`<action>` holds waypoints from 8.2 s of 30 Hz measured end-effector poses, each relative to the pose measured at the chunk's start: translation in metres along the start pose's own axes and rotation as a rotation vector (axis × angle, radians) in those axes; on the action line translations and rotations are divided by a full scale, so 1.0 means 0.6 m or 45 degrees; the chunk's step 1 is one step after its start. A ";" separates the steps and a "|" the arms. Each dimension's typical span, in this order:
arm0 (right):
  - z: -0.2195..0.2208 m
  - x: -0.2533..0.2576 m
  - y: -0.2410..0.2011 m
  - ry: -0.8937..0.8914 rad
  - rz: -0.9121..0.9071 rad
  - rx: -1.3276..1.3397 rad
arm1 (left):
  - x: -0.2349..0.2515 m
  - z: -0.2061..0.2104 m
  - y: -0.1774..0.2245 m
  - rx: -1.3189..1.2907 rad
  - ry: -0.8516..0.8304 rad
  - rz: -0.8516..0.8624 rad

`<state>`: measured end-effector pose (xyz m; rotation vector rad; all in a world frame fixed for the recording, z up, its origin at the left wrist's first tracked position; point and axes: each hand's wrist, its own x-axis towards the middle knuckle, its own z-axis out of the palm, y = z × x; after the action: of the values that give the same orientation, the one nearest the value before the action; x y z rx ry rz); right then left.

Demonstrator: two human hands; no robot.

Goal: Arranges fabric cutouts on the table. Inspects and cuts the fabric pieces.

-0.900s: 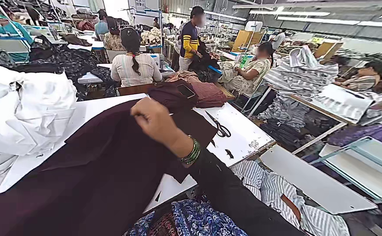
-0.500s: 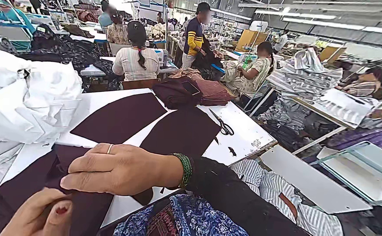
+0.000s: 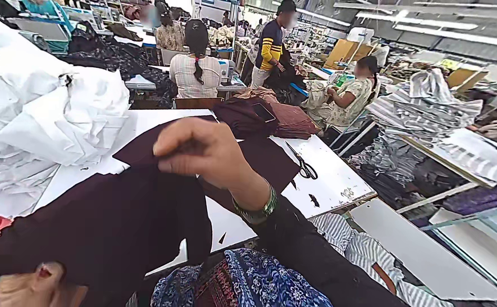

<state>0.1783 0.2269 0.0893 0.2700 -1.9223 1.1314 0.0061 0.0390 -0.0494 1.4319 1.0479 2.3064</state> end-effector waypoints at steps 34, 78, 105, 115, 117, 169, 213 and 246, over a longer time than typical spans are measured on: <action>-0.191 -0.567 0.154 0.150 0.484 -1.166 | 0.178 -0.105 -0.129 1.725 -0.029 -0.925; -0.192 -0.567 0.172 0.172 0.364 -1.237 | 0.231 0.106 -0.417 2.017 -1.277 -1.001; -0.193 -0.560 0.161 0.058 0.488 -1.171 | 0.195 0.065 -0.393 1.880 -0.841 -0.924; -0.191 -0.562 0.161 0.065 0.502 -1.180 | 0.210 0.058 -0.398 1.916 -1.151 -0.850; -0.191 -0.561 0.161 0.062 0.500 -1.184 | 0.217 0.056 -0.398 1.895 -1.230 -0.884; -0.205 -0.526 0.160 -0.157 0.706 -0.810 | -0.040 0.347 -0.333 0.997 -1.280 -0.692; -0.346 -0.367 0.170 -0.207 0.948 -1.143 | 0.082 0.366 -0.247 0.874 -0.175 0.361; -0.188 -0.390 0.068 -0.872 0.604 0.277 | 0.133 0.330 -0.035 1.863 -0.261 0.167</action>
<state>0.3607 0.2863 -0.0907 0.3637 -2.5466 1.7278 0.1316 0.1856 0.0437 2.0116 2.8289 1.1468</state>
